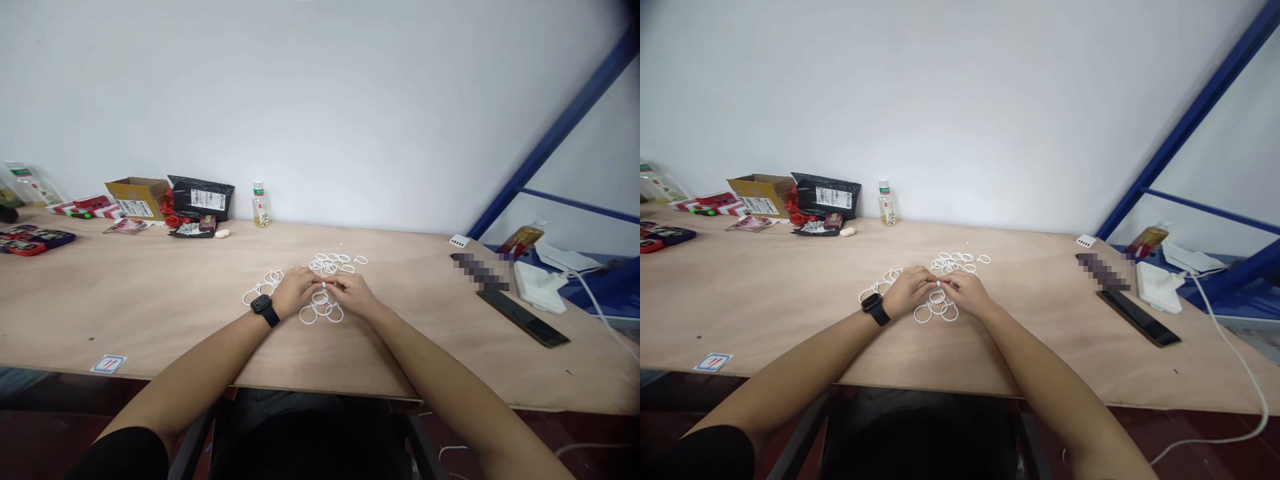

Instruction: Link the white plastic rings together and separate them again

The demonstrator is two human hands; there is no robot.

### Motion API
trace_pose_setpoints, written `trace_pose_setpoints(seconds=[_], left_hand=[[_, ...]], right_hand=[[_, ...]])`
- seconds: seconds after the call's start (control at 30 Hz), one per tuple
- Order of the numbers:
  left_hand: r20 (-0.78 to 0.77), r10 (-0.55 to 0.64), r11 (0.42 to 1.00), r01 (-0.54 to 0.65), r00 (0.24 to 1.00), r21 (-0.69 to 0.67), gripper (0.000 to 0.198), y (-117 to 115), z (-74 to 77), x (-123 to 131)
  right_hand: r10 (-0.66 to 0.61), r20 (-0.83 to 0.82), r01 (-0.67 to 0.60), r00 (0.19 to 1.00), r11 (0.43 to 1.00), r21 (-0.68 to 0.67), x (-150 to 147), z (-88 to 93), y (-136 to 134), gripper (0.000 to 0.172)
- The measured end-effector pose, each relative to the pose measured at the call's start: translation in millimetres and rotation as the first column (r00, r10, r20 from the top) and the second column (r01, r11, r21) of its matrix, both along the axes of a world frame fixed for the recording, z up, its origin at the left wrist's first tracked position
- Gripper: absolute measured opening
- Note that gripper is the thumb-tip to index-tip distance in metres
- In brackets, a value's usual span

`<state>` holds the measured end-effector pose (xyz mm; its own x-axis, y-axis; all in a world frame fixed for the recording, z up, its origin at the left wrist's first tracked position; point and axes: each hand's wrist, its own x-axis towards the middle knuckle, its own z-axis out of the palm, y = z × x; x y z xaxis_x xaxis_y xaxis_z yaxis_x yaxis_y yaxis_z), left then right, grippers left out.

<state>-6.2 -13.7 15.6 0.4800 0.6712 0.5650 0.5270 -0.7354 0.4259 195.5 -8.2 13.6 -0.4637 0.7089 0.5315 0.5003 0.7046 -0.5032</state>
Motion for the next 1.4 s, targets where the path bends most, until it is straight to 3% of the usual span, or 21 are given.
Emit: trace_pose_setpoints(seconds=[0.27, 0.7, 1.13, 1.4], left_hand=[[0.004, -0.01, 1.0, 0.01, 1.0, -0.007, 0.016, 1.0, -0.3, 0.1], [-0.093, -0.035, 0.999, 0.034, 0.995, -0.006, 0.014, 1.7, -7.6, 1.7], [-0.143, -0.133, 0.991, 0.129, 0.981, -0.038, 0.018, 2.8, -5.1, -0.6], [-0.128, -0.121, 0.99, 0.111, 0.984, -0.087, 0.021, 4.4, -8.8, -1.6]], right_hand=[[0.014, 0.048, -0.013, 0.999, 1.0, -0.019, 2.0, -0.3, 0.3, 0.018], [-0.083, 0.122, 0.079, 0.989, 0.996, 0.037, -1.5, -2.2, -3.8, 0.014], [-0.057, 0.263, 0.016, 0.963, 0.988, 0.153, 0.4, -2.8, -3.3, 0.013], [-0.029, 0.254, -0.003, 0.967, 0.992, 0.125, 3.5, -5.3, -0.6, 0.014]])
